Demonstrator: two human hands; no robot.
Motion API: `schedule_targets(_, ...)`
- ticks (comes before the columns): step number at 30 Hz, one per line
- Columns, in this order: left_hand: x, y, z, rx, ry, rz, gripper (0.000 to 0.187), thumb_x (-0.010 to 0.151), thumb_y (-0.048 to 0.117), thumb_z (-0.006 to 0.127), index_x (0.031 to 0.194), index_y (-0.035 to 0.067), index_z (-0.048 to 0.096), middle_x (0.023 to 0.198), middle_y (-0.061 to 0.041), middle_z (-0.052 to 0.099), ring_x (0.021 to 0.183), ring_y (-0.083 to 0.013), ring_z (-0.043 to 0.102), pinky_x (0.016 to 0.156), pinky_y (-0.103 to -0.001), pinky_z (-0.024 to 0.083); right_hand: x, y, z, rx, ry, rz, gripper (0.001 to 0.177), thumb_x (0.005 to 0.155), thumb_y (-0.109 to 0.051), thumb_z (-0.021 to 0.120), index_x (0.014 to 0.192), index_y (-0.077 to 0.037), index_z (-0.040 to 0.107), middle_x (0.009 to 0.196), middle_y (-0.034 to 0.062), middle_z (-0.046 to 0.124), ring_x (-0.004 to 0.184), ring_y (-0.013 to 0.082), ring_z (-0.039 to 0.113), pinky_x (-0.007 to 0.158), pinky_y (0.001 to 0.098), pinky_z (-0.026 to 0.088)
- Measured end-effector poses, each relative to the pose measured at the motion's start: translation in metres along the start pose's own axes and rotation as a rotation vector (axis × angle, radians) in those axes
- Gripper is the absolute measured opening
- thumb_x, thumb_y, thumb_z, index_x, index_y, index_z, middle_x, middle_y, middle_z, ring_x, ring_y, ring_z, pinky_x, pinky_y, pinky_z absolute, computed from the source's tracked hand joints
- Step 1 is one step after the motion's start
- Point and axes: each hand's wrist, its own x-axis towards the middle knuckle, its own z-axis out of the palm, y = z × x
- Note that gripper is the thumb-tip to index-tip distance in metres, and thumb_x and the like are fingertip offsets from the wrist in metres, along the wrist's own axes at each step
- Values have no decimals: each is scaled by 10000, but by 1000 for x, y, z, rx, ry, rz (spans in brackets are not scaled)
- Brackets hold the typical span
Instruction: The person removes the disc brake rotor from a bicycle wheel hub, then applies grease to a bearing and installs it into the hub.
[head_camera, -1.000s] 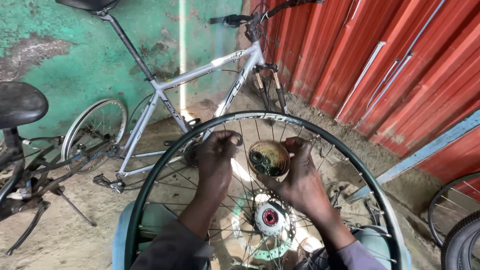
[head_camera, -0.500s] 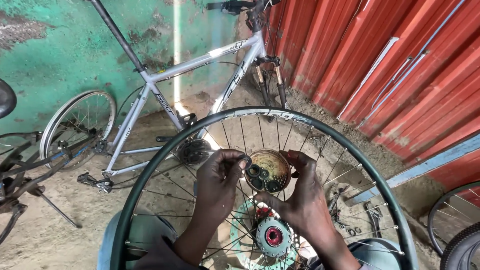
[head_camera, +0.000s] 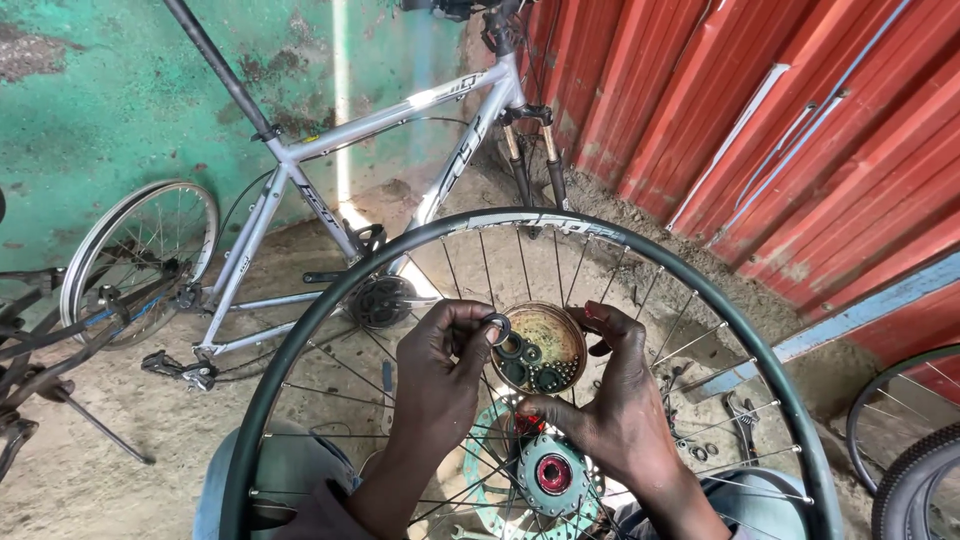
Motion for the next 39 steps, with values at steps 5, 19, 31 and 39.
schedule_targets(5,6,3,-3,18,-27,-9,156,929,128,716,1082,98,722,899,-31,728,788,-129,660,707,-282,576,5,2,-5,22,-8,-112,1089,657,-684,746,1428,-18,360,1377,165,537,1272,309,584,1047,455,516)
schedule_targets(19,28,-30,7,-322,-27,-85,276,869,-41,749,1126,44,698,1031,-107,725,897,-184,694,782,-295,635,8,5,-14,110,-44,-179,1057,665,-534,850,1450,-38,345,1417,186,532,1338,342,584,1115,470,496)
schedule_targets(31,11,-1,4,-235,-2,84,152,842,17,801,986,41,757,939,-91,785,866,-170,747,782,-283,638,7,-2,-14,98,166,-245,785,853,-408,735,1400,-10,335,1396,206,526,1288,311,617,965,408,565)
schedule_targets(39,17,-13,2,-200,10,-73,179,875,80,764,1049,45,736,987,-99,771,898,-177,719,816,-302,626,21,-8,-17,46,132,-213,469,918,-218,726,1271,-18,490,1253,145,669,1062,232,758,915,392,582)
